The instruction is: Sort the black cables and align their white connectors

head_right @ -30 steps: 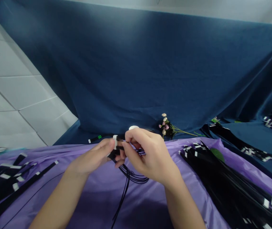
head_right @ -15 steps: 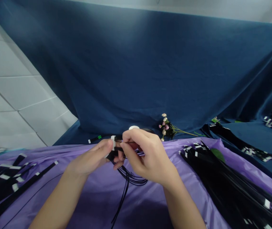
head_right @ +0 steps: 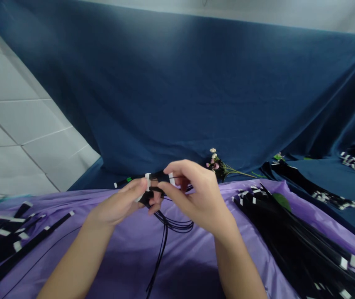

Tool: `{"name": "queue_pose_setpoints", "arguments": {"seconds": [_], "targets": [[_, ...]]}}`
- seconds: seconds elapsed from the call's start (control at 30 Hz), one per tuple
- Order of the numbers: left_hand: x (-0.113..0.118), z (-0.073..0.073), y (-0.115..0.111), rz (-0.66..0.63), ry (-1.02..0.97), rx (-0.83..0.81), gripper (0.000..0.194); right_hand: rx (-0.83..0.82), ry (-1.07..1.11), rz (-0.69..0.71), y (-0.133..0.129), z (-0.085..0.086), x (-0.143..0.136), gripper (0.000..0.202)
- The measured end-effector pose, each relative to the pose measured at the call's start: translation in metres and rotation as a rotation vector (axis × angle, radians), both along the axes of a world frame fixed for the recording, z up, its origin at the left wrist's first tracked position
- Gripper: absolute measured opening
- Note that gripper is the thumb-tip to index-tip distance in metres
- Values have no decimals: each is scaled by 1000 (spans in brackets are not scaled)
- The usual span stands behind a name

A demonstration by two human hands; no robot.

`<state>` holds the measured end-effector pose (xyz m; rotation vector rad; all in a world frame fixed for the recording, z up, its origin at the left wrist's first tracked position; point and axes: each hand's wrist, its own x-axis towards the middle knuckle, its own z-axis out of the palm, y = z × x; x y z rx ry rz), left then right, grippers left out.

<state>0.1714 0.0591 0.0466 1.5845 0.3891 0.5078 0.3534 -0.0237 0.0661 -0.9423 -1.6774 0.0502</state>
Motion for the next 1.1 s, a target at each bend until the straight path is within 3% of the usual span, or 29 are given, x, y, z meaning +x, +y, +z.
{"name": "queue_pose_setpoints", "arguments": {"seconds": [0.13,0.23,0.3,0.4,0.53,0.67,0.9,1.1], "targets": [[-1,7,2,39,-141,-78,48,18,240,-73,-2,2,12,35],[-2,10,3,45,-271,-121,46,71,361,-209,1,0,22,18],[-3,11,4,35,-345,-148,44,13,329,-263,6,-2,27,12],[-3,11,2,27,-439,-186,40,-220,86,-296,10,-5,27,20],[1,14,-1,56,-461,-247,40,-332,-194,-160,9,-2,14,21],[8,15,-3,112,-527,-327,40,-317,-163,-39,7,-2,-2,17],[13,14,-4,137,-563,-356,42,-220,-112,-45,15,-9,-8,15],[13,11,-3,128,-540,-368,42,-238,-153,-37,16,-8,-12,13]]}}
